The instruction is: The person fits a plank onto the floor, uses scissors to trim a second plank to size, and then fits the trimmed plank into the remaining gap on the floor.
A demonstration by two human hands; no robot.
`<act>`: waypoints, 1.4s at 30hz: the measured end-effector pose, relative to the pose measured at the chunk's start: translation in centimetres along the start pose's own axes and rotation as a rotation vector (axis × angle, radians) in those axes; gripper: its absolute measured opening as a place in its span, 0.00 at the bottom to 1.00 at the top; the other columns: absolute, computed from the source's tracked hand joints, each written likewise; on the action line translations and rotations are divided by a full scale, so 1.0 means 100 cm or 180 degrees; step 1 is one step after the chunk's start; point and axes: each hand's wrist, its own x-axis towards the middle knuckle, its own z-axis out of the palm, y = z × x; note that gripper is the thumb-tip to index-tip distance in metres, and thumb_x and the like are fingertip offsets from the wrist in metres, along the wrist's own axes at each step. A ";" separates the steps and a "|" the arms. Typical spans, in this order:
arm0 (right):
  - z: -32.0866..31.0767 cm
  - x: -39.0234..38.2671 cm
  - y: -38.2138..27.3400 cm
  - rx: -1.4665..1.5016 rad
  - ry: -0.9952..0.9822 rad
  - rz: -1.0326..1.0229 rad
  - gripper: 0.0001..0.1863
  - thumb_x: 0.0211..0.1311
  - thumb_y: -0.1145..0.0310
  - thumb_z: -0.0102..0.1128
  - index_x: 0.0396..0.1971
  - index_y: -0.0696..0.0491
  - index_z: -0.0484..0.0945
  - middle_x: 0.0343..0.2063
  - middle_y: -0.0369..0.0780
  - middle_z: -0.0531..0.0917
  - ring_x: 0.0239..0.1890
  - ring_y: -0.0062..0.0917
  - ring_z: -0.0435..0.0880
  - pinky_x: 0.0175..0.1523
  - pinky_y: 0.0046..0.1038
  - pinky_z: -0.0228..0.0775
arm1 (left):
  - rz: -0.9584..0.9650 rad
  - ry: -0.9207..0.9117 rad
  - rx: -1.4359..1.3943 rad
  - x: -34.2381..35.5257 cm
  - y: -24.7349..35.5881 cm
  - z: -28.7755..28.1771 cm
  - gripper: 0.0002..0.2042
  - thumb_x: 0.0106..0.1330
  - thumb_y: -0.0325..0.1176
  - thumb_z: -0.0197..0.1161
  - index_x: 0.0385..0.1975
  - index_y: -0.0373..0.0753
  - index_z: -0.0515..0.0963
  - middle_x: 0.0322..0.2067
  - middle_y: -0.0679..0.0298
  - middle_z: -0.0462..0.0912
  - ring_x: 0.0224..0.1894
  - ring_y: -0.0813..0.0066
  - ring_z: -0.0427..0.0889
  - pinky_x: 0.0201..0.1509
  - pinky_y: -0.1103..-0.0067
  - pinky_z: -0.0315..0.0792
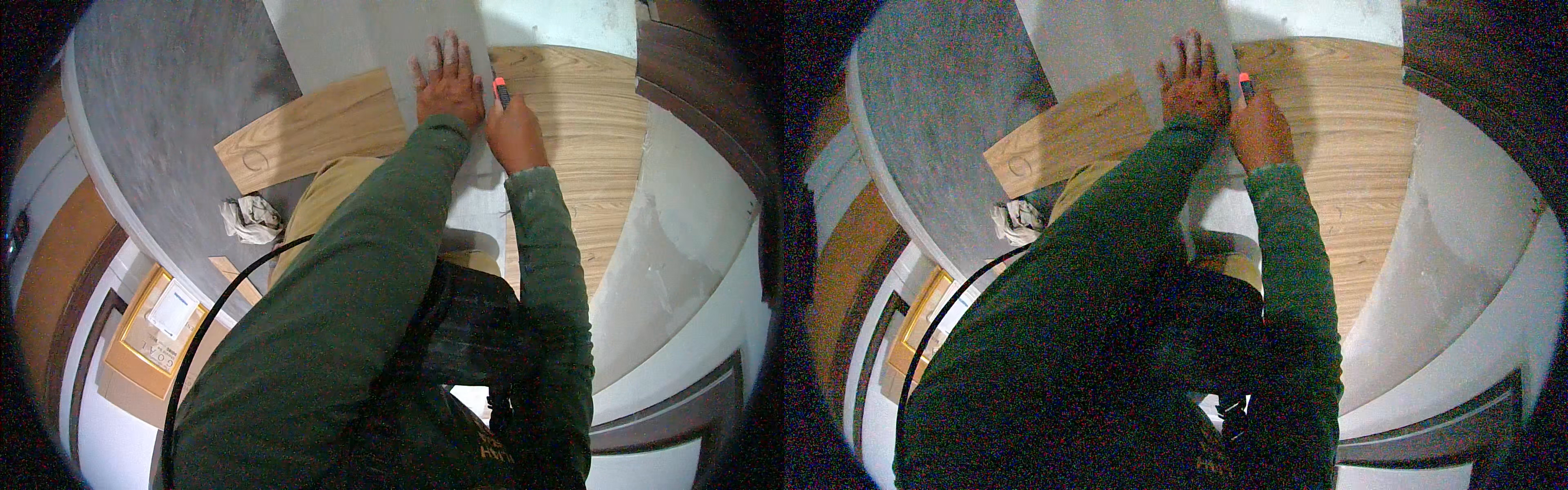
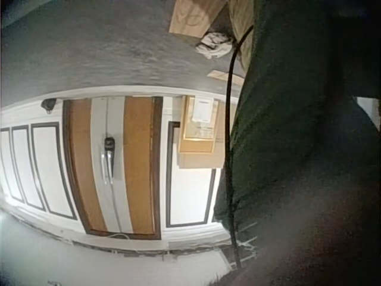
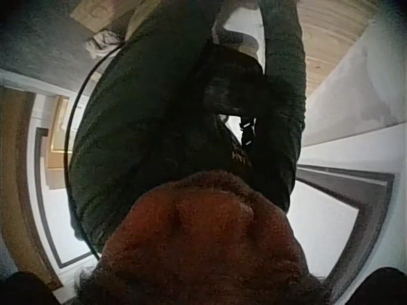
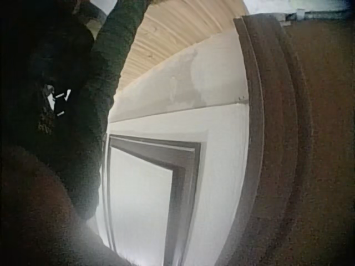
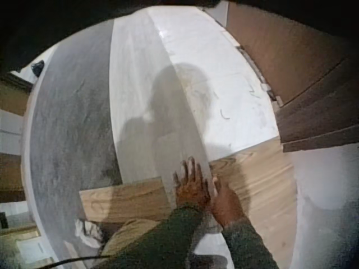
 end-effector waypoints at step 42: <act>0.009 -0.080 0.064 0.0146 -0.0164 0.0053 0.15 0.69 0.62 0.54 0.39 0.62 0.72 0.31 0.60 0.82 0.36 0.57 0.82 0.41 0.53 0.74 | 0.0239 0.0394 0.0706 0.012 -0.007 0.015 0.31 0.70 0.46 0.46 0.72 0.41 0.58 0.77 0.59 0.45 0.78 0.53 0.43 0.75 0.43 0.39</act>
